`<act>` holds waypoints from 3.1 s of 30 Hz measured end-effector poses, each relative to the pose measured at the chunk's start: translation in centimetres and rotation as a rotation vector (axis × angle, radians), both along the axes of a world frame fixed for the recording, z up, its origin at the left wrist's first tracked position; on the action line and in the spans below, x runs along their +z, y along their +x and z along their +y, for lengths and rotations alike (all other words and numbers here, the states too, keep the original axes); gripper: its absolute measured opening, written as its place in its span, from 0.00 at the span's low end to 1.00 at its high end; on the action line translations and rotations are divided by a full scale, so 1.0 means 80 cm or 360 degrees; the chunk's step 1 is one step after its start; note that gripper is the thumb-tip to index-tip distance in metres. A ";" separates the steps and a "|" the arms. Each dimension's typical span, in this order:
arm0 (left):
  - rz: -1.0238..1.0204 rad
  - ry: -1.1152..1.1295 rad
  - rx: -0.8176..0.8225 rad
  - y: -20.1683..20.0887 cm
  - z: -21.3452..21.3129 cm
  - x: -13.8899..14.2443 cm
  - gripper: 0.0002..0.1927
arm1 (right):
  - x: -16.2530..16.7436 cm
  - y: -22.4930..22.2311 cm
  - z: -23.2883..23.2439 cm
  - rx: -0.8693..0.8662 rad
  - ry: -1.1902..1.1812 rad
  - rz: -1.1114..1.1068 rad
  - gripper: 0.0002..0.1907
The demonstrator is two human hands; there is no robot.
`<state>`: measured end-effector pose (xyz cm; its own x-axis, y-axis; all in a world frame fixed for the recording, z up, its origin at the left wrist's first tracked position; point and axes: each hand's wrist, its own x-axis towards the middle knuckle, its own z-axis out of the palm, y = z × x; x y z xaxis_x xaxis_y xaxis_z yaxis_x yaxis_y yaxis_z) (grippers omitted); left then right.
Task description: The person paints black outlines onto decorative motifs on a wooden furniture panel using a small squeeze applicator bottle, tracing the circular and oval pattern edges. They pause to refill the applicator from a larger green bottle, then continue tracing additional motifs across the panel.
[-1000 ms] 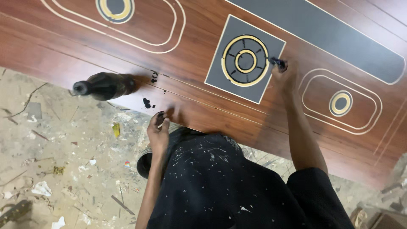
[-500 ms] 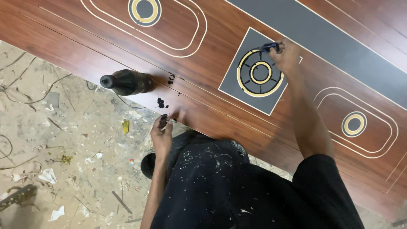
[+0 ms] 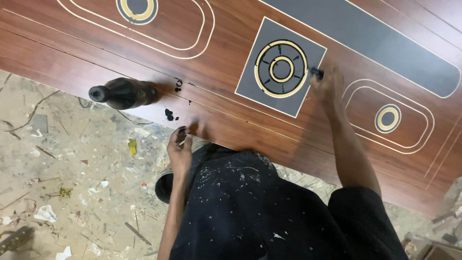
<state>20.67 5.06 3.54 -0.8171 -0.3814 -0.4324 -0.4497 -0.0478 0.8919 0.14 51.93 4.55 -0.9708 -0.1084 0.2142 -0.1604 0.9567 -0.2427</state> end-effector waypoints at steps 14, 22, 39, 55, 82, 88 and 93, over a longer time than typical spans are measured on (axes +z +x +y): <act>0.0116 -0.0136 0.0006 -0.005 -0.022 0.008 0.17 | -0.029 -0.026 -0.177 -0.0408 -0.1105 -0.0120 0.12; 0.0100 -0.0182 0.0122 0.009 -0.049 0.007 0.17 | -0.047 0.005 -0.197 -0.0285 -0.0881 -0.0154 0.10; 0.0041 -0.0109 0.0039 0.011 -0.035 0.002 0.16 | -0.003 0.011 -0.027 -0.0166 -0.0620 -0.0945 0.09; 0.0119 -0.0052 0.0014 0.002 -0.027 0.002 0.19 | 0.035 -0.099 0.018 0.0126 0.0061 -0.0493 0.16; 0.0009 -0.0101 0.0237 0.039 -0.031 0.030 0.19 | 0.004 -0.053 -0.086 0.0506 -0.0283 -0.1235 0.18; 0.0018 -0.0085 0.0630 0.101 -0.003 0.034 0.18 | -0.006 -0.046 0.025 0.0191 -0.0616 -0.1533 0.12; -0.0053 -0.0102 0.0641 0.118 0.016 0.044 0.17 | 0.023 -0.065 0.038 0.0542 -0.0117 -0.1207 0.16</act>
